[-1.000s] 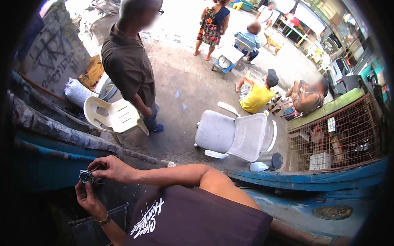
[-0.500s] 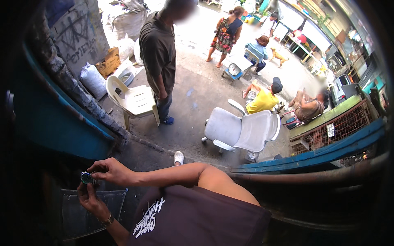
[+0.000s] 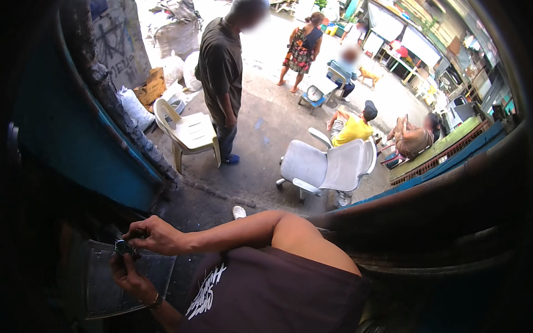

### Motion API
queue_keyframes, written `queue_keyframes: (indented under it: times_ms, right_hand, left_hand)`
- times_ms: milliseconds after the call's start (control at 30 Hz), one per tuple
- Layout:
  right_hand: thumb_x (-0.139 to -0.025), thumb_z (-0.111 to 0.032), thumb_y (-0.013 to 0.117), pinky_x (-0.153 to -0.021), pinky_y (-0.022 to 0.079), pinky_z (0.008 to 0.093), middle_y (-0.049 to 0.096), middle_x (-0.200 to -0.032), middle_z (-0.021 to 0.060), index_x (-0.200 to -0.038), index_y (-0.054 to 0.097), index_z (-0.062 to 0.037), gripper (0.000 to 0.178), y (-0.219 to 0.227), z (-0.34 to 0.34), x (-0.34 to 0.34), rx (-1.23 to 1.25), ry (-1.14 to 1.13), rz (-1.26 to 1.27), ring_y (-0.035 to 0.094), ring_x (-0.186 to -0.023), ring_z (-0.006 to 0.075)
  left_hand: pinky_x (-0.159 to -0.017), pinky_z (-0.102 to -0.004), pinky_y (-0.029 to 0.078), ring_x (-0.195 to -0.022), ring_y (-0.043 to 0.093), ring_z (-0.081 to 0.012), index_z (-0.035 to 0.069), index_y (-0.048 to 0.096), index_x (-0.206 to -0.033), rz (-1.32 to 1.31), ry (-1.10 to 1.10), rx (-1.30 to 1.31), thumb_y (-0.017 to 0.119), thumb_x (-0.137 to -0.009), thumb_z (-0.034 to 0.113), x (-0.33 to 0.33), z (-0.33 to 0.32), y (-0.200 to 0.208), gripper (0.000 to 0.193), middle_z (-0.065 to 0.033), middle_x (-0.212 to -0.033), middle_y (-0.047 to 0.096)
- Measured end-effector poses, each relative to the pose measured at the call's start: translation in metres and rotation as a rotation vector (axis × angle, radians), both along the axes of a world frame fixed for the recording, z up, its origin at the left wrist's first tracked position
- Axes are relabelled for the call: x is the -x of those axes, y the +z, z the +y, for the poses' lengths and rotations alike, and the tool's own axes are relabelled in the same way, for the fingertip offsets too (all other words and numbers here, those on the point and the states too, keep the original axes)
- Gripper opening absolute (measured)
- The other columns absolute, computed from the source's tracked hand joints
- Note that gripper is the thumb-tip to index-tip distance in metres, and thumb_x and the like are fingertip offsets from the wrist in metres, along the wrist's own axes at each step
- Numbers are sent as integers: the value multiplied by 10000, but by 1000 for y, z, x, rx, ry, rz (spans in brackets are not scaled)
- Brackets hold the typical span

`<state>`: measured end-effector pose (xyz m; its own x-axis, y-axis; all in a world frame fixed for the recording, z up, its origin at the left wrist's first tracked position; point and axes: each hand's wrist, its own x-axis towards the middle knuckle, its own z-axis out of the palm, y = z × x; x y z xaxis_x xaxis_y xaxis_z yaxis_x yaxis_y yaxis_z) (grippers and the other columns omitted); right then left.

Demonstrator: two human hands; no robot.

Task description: The person inspects a wristwatch, then retrieves a screwdriver from a toolbox. They sit on the floor and use the screwdriver to remove screws and a metal strip from a large metal panel, likely an appliance door. The person handles the panel and strip while seated.

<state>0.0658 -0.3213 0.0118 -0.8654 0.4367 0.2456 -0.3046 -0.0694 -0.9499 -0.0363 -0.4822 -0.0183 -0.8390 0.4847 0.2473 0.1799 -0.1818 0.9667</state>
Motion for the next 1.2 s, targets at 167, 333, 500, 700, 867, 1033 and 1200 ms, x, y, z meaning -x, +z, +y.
queue_keyframes:
  times_ms: [167, 333, 500, 700, 867, 1033, 1200]
  right_hand:
    - [-925, -88, 687, -778, 563, 302, 742, -918, 143, -1128, 692, 27, 233, -1, -10, 1, -30, -43, 8, 701, -838, 156]
    - [-953, -110, 682, -781, 553, 285, 752, -956, 123, -1147, 689, 21, 234, -5, -17, -1, -45, -59, -31, 707, -870, 143]
    - [-955, -123, 689, -776, 554, 285, 749, -947, 126, -1155, 685, 30, 251, -8, -28, 0, 5, -53, -28, 706, -861, 140]
    - [-962, -126, 682, -767, 558, 290, 744, -933, 129, -1153, 679, 45, 257, -12, -51, 6, 58, -24, -21, 707, -852, 142]
    - [-969, -134, 669, -770, 561, 299, 745, -931, 127, -1162, 677, 39, 260, -14, -70, 17, 14, 12, -90, 704, -838, 138]
    - [-950, -111, 665, -786, 562, 312, 739, -942, 137, -1140, 676, 46, 247, -15, -83, 37, -3, 90, -74, 697, -859, 151]
    - [-914, -104, 669, -811, 565, 348, 742, -935, 168, -1115, 694, 38, 247, -25, -107, 74, 18, 167, -78, 717, -871, 220]
  left_hand:
    - [-787, -279, 517, -903, 662, -166, -62, 605, -1158, -6, -52, 14, 627, -968, 46, 6, -9, -1, 220, -139, -1081, 687]
    - [-807, -287, 512, -917, 661, -168, -57, 603, -1173, -24, -83, 10, 622, -973, 52, 6, -12, 0, 229, -136, -1101, 688]
    - [-798, -281, 517, -914, 664, -170, -58, 611, -1153, -17, -115, -12, 621, -970, 39, 7, -19, -2, 207, -132, -1091, 690]
    - [-768, -264, 518, -865, 665, -159, -65, 611, -1131, -2, -92, -27, 625, -967, 46, 11, -40, -9, 198, -132, -1062, 691]
    - [-751, -266, 519, -847, 657, -154, -68, 606, -1142, 6, -78, -31, 615, -974, 49, 15, -63, -15, 205, -131, -1046, 684]
    - [-745, -280, 517, -887, 660, -175, -83, 599, -1153, -31, 23, -22, 625, -972, 64, 19, -83, -8, 235, -146, -1063, 673]
    - [-853, -335, 519, -1041, 636, -214, -80, 573, -1233, -226, 139, -50, 577, -1015, 116, 21, -112, -13, 293, -152, -1222, 620]
